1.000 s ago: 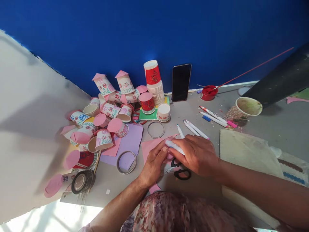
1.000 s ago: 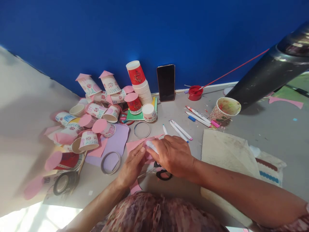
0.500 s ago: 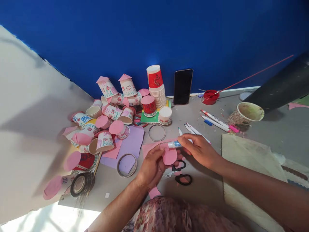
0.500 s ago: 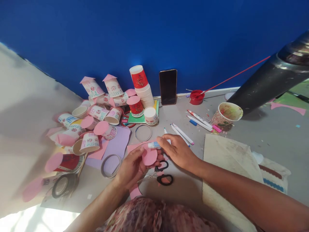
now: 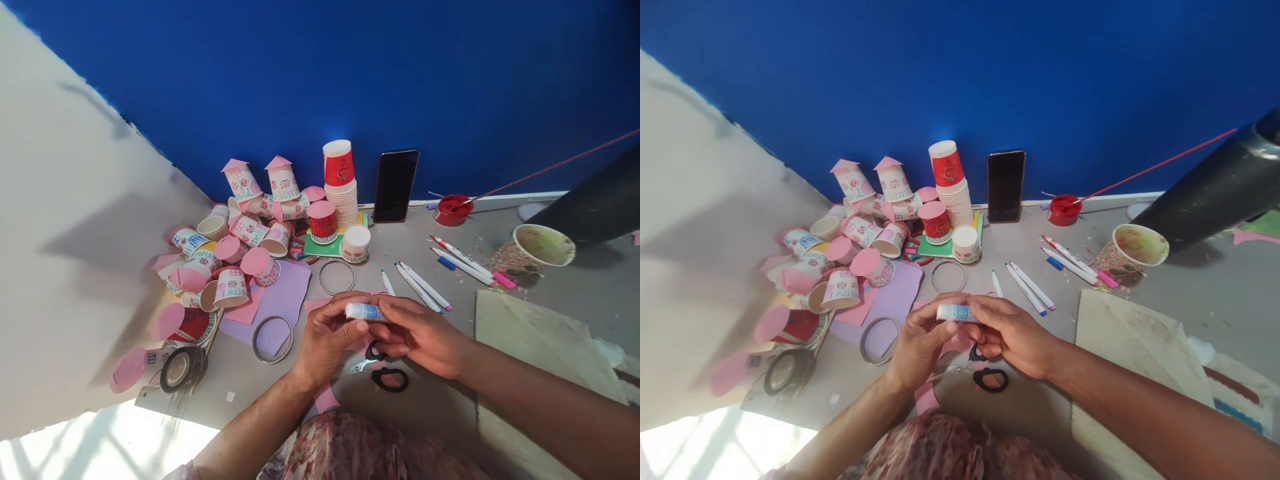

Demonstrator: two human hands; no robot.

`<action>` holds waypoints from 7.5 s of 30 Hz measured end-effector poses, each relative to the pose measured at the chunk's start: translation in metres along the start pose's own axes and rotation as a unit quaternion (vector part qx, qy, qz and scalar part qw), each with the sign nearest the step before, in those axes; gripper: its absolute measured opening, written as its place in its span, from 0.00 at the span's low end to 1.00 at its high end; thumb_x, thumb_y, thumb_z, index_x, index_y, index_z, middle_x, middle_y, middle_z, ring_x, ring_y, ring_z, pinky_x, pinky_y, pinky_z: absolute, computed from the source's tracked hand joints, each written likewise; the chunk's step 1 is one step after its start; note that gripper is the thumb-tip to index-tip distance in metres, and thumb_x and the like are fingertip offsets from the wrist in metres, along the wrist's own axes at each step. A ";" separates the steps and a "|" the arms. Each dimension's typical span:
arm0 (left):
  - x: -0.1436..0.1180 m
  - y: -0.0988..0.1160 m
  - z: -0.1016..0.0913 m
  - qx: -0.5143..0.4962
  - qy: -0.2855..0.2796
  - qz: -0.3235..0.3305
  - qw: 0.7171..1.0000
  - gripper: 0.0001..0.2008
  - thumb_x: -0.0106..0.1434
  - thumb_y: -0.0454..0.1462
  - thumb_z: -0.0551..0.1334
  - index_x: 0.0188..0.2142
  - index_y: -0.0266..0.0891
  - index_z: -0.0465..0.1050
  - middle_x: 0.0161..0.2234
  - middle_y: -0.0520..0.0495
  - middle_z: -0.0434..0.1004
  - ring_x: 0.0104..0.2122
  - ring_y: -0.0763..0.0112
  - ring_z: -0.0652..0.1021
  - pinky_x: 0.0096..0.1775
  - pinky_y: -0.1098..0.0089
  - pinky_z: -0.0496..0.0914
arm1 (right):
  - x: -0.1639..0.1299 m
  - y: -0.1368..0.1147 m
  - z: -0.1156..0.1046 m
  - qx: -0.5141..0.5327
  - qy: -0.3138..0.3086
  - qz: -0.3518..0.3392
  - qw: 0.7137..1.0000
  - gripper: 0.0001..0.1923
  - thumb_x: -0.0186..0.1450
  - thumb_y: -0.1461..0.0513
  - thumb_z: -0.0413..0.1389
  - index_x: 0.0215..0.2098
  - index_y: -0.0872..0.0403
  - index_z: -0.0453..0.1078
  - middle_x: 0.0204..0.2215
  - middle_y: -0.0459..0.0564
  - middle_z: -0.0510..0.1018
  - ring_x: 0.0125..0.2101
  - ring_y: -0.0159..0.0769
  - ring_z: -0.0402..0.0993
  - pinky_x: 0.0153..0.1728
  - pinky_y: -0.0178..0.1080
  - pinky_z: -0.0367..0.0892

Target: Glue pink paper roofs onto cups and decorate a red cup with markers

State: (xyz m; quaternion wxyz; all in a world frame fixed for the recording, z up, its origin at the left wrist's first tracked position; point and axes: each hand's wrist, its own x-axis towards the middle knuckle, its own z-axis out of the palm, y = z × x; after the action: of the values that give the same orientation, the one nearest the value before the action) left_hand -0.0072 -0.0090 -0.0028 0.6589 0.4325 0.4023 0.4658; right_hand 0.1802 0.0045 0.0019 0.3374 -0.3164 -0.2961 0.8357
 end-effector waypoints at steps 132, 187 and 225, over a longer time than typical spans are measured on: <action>0.000 -0.003 0.007 0.109 0.000 -0.103 0.989 0.19 0.64 0.51 0.68 0.42 0.38 0.85 0.22 0.54 0.66 0.24 0.74 0.65 0.31 0.74 0.67 | -0.008 0.013 0.003 -0.799 0.180 -0.207 0.534 0.11 0.74 0.56 0.56 0.43 0.55 0.76 0.27 0.55 0.86 0.28 0.45 0.84 0.28 0.41 0.55; 0.005 -0.007 0.005 -0.156 0.052 -0.184 0.969 0.25 0.59 0.32 0.67 0.56 0.34 0.72 0.31 0.48 0.82 0.30 0.66 0.84 0.43 0.62 0.79 | -0.008 0.017 -0.018 -0.687 0.114 -0.433 0.573 0.05 0.71 0.64 0.60 0.46 0.53 0.75 0.36 0.51 0.88 0.35 0.41 0.86 0.36 0.39 0.73; 0.006 -0.012 -0.001 -0.180 -0.023 -0.257 0.949 0.33 0.54 0.25 0.61 0.61 0.30 0.64 0.42 0.33 0.86 0.42 0.51 0.89 0.47 0.55 0.80 | -0.017 -0.005 -0.011 -0.602 0.209 -0.327 0.698 0.06 0.67 0.58 0.59 0.34 0.50 0.76 0.22 0.43 0.79 0.19 0.31 0.70 0.23 0.36 0.59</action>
State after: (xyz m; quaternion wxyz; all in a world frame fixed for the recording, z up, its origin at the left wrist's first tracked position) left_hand -0.0031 -0.0059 -0.0151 0.8321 0.1996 0.3943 0.3350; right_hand 0.1995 -0.0020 0.0044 0.3801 -0.5014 -0.7430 0.2282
